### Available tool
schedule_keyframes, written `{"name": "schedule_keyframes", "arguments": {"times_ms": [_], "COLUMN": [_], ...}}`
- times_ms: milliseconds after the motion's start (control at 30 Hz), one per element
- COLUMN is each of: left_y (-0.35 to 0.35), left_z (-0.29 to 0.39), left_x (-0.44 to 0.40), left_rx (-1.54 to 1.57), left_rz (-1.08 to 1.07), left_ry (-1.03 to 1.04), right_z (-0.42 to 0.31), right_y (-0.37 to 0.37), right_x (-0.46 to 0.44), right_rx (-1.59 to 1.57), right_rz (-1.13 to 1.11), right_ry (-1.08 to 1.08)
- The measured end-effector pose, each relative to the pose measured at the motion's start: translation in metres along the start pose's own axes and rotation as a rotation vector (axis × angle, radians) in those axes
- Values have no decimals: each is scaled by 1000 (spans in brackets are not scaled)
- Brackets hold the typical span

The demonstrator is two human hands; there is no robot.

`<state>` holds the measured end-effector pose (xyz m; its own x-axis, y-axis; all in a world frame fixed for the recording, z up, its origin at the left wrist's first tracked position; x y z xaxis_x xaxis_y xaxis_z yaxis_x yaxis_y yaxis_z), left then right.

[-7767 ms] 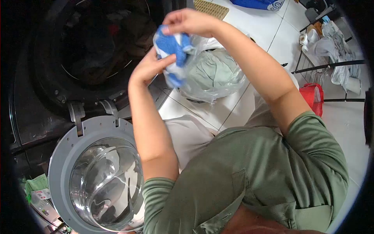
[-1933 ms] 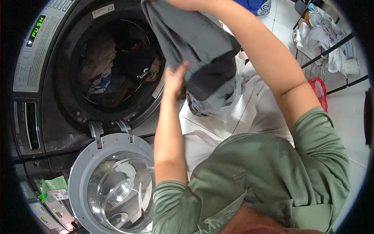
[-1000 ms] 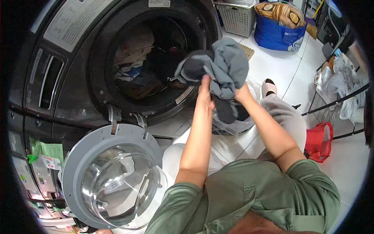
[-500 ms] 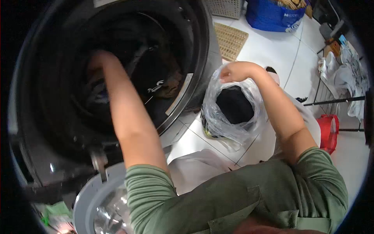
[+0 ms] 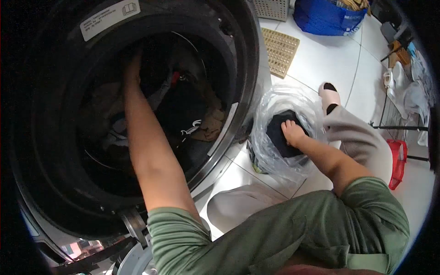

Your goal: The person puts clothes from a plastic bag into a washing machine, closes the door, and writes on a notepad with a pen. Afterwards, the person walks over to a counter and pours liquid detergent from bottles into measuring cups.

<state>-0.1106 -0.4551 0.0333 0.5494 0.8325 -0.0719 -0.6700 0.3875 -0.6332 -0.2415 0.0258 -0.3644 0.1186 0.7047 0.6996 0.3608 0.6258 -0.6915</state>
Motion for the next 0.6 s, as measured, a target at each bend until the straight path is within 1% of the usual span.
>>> {"name": "schedule_keyframes", "arguments": {"times_ms": [33, 100, 133, 167, 200, 233, 267, 333, 400, 467, 500, 533, 600], "left_y": [-3, 13, 31, 44, 51, 70, 89, 136, 170, 193, 202, 209, 224], "left_z": [4, 14, 26, 47, 64, 57, 46, 44, 47, 59, 75, 94, 102], "left_x": [18, 85, 118, 147, 174, 193, 214, 258, 291, 319, 332, 342, 359], "left_rx": [87, 248, 239, 255, 256, 286, 314, 395, 317, 553, 641, 462, 178], "left_rz": [98, 251, 214, 215, 222, 118, 20, -211, -386, -522, -578, -619, -593], "left_ry": [-84, -293, -153, 12, 172, 185, 201, 5, -27, 0, 173, 305, 215], "right_z": [11, 40, 53, 63, 69, 51, 27, -10, -37, -71, -83, -90, -71], "right_y": [-1, 2, 12, 15, 25, 18, 8, -37, -80, -188, -228, -257, -316], "right_x": [-4, -5, -15, -18, -30, -29, -24, 40, 48, 147, 179, 204, 252], "right_rx": [-162, -393, -488, -541, -585, -441, -220, -39, 97, 108, 53, -2, -153], "right_rz": [-7, 131, 119, 67, 40, -176, -240, -552, -446, -245, -98, 50, 693], "right_ry": [27, 77, 40, 134, 158, 41, -210, -293, -544, -581, -723, -865, -948]}}
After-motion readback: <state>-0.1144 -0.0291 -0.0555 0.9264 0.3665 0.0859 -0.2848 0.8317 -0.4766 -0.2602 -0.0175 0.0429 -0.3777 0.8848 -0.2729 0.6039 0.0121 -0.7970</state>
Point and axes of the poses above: each hand's wrist, its own x-axis away from the middle knuckle, its own y-axis out of the palm, z = x × y, the point moved 8 cm from there along -x, towards the middle knuckle, and after that the axes turned 15 degrees about -z, right-handed, at the moved point
